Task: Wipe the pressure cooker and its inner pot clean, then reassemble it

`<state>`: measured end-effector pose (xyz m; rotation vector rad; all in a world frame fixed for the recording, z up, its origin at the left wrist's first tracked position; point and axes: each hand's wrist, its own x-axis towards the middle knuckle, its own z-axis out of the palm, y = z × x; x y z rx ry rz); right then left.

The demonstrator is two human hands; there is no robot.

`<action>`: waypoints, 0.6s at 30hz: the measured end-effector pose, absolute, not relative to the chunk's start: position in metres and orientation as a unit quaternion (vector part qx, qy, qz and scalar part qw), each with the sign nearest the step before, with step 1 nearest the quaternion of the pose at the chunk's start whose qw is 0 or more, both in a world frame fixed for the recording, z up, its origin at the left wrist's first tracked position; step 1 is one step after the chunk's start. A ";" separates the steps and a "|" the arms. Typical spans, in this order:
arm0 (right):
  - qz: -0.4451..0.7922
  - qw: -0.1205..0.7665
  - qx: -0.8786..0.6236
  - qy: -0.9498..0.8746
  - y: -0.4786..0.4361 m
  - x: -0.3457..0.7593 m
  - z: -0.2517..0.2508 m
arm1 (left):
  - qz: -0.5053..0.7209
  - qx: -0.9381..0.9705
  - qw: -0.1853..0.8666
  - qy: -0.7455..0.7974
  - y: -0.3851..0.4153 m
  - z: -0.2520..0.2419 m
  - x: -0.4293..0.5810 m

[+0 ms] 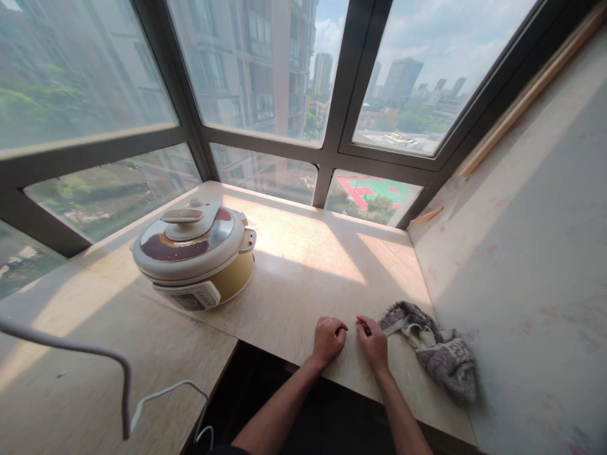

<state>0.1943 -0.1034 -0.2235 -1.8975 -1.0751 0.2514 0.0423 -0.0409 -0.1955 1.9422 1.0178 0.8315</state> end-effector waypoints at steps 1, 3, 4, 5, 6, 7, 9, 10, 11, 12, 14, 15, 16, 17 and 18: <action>0.101 0.459 -0.767 -0.437 -0.103 0.193 -0.223 | 0.327 0.764 0.387 0.399 -0.041 -0.195 0.042; 0.094 0.465 -0.762 -0.442 -0.101 0.192 -0.221 | 0.327 0.766 0.386 0.396 -0.040 -0.195 0.041; 0.088 0.467 -0.760 -0.443 -0.100 0.191 -0.220 | 0.326 0.768 0.385 0.394 -0.039 -0.194 0.040; 0.084 0.469 -0.759 -0.444 -0.100 0.190 -0.219 | 0.325 0.770 0.385 0.392 -0.039 -0.194 0.040; 0.080 0.470 -0.758 -0.444 -0.099 0.189 -0.218 | 0.323 0.772 0.384 0.389 -0.038 -0.194 0.039; 0.077 0.471 -0.759 -0.443 -0.099 0.188 -0.217 | 0.321 0.774 0.384 0.387 -0.038 -0.194 0.038; 0.073 0.471 -0.761 -0.440 -0.098 0.187 -0.215 | 0.317 0.778 0.385 0.383 -0.036 -0.195 0.037; 0.071 0.470 -0.762 -0.440 -0.098 0.186 -0.215 | 0.314 0.779 0.386 0.381 -0.035 -0.196 0.037; 0.070 0.469 -0.763 -0.440 -0.098 0.186 -0.214 | 0.312 0.781 0.386 0.379 -0.034 -0.196 0.037; 0.069 0.467 -0.763 -0.441 -0.098 0.186 -0.213 | 0.311 0.782 0.385 0.378 -0.033 -0.197 0.037; 0.069 0.464 -0.764 -0.442 -0.098 0.186 -0.213 | 0.309 0.787 0.380 0.373 -0.031 -0.198 0.037; 0.070 0.464 -0.764 -0.443 -0.098 0.186 -0.212 | 0.309 0.789 0.378 0.372 -0.031 -0.198 0.037; 0.072 0.465 -0.763 -0.443 -0.098 0.186 -0.212 | 0.308 0.791 0.377 0.371 -0.030 -0.198 0.037; 0.074 0.466 -0.762 -0.443 -0.098 0.186 -0.212 | 0.307 0.791 0.376 0.372 -0.030 -0.198 0.037; 0.078 0.468 -0.760 -0.444 -0.099 0.186 -0.212 | 0.306 0.792 0.375 0.373 -0.030 -0.198 0.037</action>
